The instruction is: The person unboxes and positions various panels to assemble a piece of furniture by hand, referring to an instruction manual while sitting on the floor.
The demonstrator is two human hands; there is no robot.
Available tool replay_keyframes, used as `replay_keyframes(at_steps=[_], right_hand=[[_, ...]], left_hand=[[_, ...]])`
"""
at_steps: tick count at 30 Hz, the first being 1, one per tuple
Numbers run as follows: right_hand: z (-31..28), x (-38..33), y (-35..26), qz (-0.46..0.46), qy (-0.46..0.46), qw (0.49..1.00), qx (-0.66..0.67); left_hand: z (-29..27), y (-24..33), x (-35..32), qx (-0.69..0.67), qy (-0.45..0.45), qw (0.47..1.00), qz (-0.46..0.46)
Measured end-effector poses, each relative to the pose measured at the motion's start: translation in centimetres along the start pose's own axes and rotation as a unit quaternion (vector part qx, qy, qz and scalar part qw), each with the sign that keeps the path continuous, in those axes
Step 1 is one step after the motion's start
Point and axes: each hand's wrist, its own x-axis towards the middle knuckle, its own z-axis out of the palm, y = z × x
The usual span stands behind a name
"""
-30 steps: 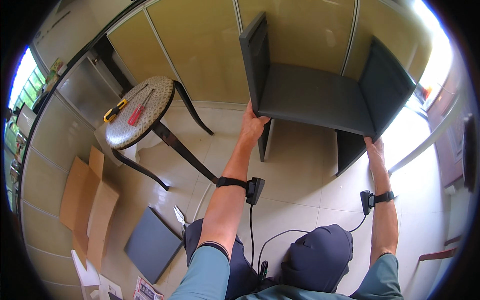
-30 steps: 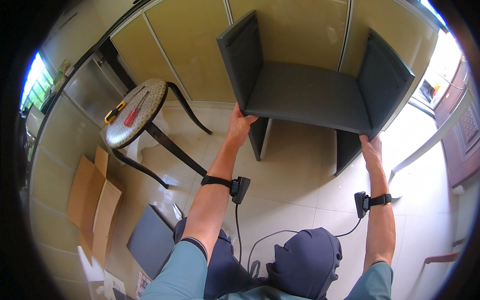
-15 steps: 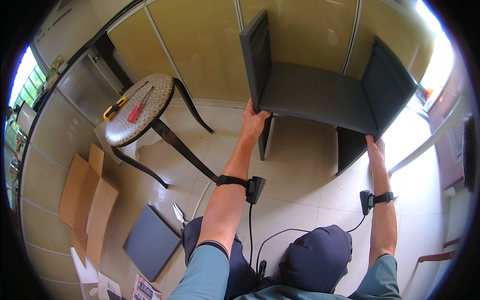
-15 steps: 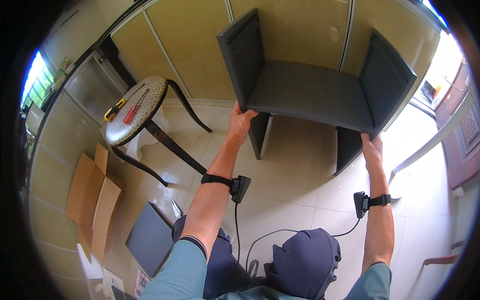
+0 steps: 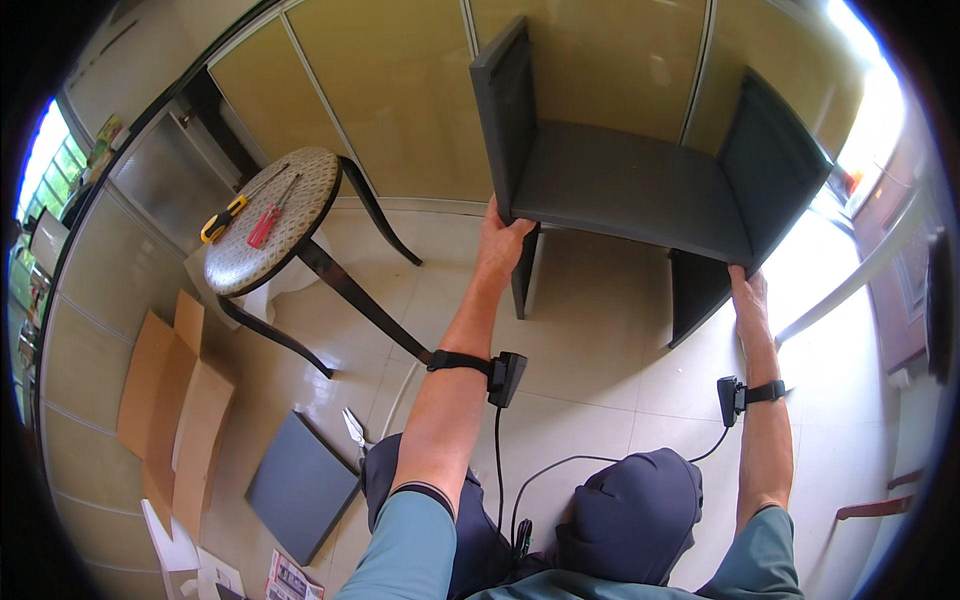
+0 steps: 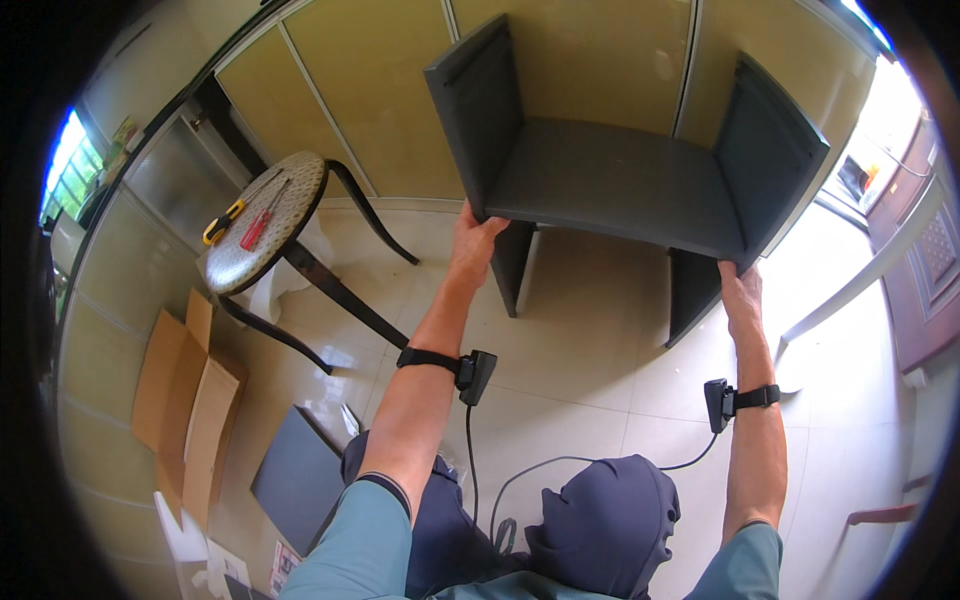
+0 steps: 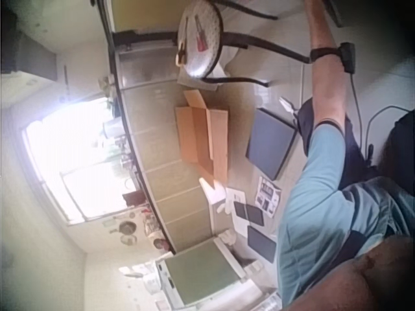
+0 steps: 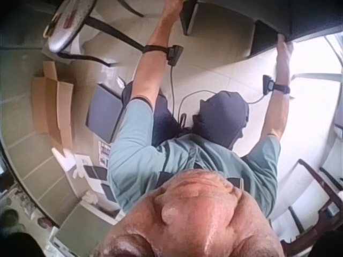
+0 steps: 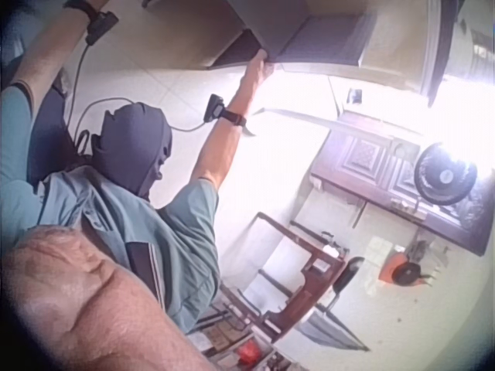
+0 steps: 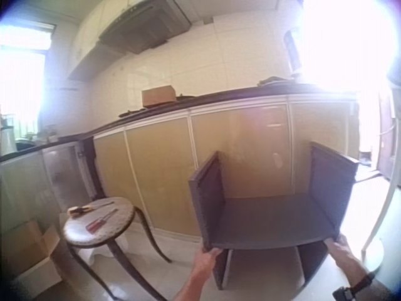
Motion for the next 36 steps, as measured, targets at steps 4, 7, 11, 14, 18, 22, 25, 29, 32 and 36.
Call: replay_keyframes(at_steps=[4, 7, 11, 14, 18, 22, 25, 29, 32, 36], right_hand=[[-0.3, 0.4, 0.5, 0.007, -0.024, 1.000, 0.002], [-0.4, 0.9, 1.1, 0.002, -0.035, 0.999, 0.009], [-0.3, 0.5, 0.6, 0.006, -0.020, 1.000, 0.010], [-0.1, 0.4, 0.1, -0.025, 0.038, 0.999, 0.025], [-0.5, 2.1, 1.0, -0.039, 0.047, 0.998, 0.036], [-1.0, 3.0, 0.8, -0.046, 0.022, 0.998, 0.037], [-1.8, 3.4, 1.2, -0.062, 0.034, 0.996, 0.045], [-2.6, 5.0, 2.4, -0.063, 0.022, 0.995, 0.074], [-2.9, 6.0, 3.1, -0.083, 0.041, 0.992, 0.082], [-2.6, 5.9, 2.4, -0.080, 0.048, 0.995, 0.046]], left_hand=[[0.0, -0.2, 0.1, -0.001, -0.002, 1.000, 0.002], [0.2, -0.3, 0.2, 0.008, -0.010, 1.000, 0.005], [0.7, -0.3, 0.3, -0.006, 0.009, 1.000, 0.012], [1.0, -0.3, 0.4, 0.012, 0.020, 1.000, 0.004], [1.6, -0.7, 1.0, 0.015, 0.018, 1.000, 0.006], [2.1, -0.8, 1.4, -0.004, 0.026, 1.000, 0.005], [2.9, -1.5, 1.8, 0.003, 0.019, 1.000, 0.004], [4.2, -1.7, 2.0, 0.001, 0.027, 1.000, -0.003], [4.4, -2.7, 2.6, -0.016, -0.001, 1.000, 0.015], [3.8, -3.1, 2.8, -0.009, -0.009, 0.999, 0.034]])
